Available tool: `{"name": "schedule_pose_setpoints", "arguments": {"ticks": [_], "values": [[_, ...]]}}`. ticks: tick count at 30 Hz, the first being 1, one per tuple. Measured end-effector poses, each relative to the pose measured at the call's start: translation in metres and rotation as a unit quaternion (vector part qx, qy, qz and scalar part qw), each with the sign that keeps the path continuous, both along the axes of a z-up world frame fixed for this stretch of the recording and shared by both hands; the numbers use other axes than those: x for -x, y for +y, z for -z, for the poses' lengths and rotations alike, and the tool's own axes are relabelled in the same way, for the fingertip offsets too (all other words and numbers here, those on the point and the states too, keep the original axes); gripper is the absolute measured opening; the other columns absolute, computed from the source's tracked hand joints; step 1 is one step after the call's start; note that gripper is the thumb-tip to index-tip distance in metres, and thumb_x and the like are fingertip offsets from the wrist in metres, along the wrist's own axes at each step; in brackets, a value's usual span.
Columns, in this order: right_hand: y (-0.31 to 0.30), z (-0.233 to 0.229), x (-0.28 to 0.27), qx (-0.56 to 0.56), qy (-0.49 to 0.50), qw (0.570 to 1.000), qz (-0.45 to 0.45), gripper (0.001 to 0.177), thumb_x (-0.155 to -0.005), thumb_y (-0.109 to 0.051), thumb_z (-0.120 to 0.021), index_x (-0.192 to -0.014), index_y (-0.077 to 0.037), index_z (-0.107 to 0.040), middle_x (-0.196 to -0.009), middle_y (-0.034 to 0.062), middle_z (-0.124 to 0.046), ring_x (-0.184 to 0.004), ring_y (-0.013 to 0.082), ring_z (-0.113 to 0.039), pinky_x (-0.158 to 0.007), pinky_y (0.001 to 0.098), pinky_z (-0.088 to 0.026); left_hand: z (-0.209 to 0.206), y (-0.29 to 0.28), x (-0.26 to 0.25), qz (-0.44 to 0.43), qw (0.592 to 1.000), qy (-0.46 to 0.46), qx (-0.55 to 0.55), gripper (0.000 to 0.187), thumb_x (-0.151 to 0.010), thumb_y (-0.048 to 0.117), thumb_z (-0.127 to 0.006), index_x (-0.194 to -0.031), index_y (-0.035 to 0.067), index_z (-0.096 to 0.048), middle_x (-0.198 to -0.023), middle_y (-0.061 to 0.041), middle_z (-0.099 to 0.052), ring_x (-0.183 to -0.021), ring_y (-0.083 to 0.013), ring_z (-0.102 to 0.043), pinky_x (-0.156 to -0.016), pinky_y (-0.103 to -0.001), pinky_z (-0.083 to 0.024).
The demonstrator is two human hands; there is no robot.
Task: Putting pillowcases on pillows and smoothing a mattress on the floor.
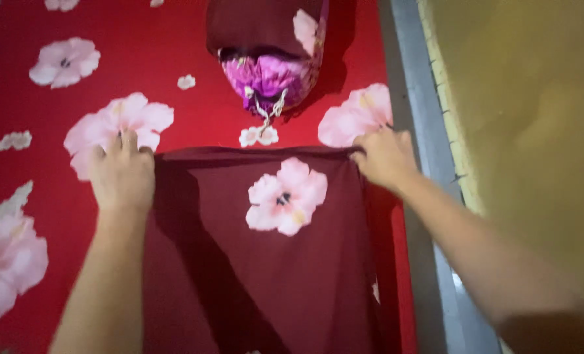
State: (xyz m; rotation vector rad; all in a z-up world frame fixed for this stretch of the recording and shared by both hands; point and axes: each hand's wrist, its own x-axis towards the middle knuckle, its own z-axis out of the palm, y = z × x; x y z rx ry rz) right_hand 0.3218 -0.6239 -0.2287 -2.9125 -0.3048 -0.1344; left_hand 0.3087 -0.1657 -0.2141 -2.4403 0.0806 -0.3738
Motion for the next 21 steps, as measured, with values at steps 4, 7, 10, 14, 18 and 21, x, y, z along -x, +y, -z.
{"name": "schedule_pose_setpoints", "arguments": {"ticks": [4,7,10,14,18,21], "values": [[-0.001,0.032,0.003,-0.011,0.028,0.996,0.085,0.029,-0.087,-0.04,-0.07,-0.104,-0.018,-0.078,-0.108,0.012,-0.075,-0.111,0.0325,-0.068,-0.093,0.0523,-0.052,0.075,0.014,-0.021,-0.064,0.981,0.067,0.173,0.035,-0.105,0.013,-0.06,-0.139,0.006,-0.06,-0.158,-0.014,-0.055,-0.132,-0.0329,-0.06,-0.102,-0.053,-0.051],[-0.01,0.069,0.019,-0.055,0.081,0.988,0.122,0.046,-0.089,-0.048,-0.069,-0.125,-0.019,-0.068,-0.122,0.0148,-0.065,-0.119,0.034,-0.061,-0.097,0.054,-0.048,0.076,-0.01,0.021,-0.04,0.974,0.039,0.218,0.113,-0.071,0.011,-0.072,-0.171,0.008,-0.019,-0.168,-0.032,-0.029,-0.145,-0.0423,-0.042,-0.108,-0.053,-0.039],[-0.019,0.091,0.05,-0.075,0.044,0.991,0.102,0.068,-0.087,-0.054,-0.07,-0.142,-0.017,-0.054,-0.135,0.0194,-0.053,-0.127,0.0379,-0.052,-0.099,0.0555,-0.044,0.093,0.012,0.07,-0.219,0.877,0.151,0.401,0.111,-0.086,0.05,-0.074,-0.161,0.015,0.0,-0.169,-0.021,-0.011,-0.148,-0.0431,-0.029,-0.116,-0.06,-0.027],[-0.023,0.096,0.096,-0.146,0.131,0.955,0.221,0.089,-0.084,-0.066,-0.071,-0.149,-0.011,-0.049,-0.139,0.0237,-0.053,-0.129,0.0406,-0.055,-0.105,0.0518,-0.048,0.113,0.056,0.141,-0.317,0.605,0.257,0.683,0.1,-0.086,0.076,-0.057,-0.157,0.008,-0.038,-0.158,-0.023,-0.046,-0.149,-0.037,-0.042,-0.121,-0.057,-0.034],[0.008,0.039,0.136,-0.249,0.57,0.727,0.291,0.095,-0.087,-0.073,-0.063,-0.164,-0.024,-0.035,-0.167,0.0116,-0.03,-0.147,0.0375,-0.032,-0.112,0.0599,-0.037,0.078,0.032,0.208,-0.423,0.49,0.354,0.675,0.102,-0.074,0.064,-0.074,-0.155,0.012,-0.042,-0.161,-0.015,-0.047,-0.15,-0.0313,-0.041,-0.119,-0.05,-0.034],[0.028,0.068,0.166,-0.447,0.598,0.652,0.132,0.096,-0.076,-0.048,-0.079,-0.154,-0.009,-0.038,-0.157,0.0094,-0.053,-0.143,0.0261,-0.052,-0.117,0.041,-0.042,0.088,0.019,0.221,-0.347,0.539,0.302,0.705,0.095,-0.07,0.054,-0.086,-0.144,0.005,-0.051,-0.144,-0.02,-0.063,-0.134,-0.0326,-0.06,-0.112,-0.043,-0.049]]}}
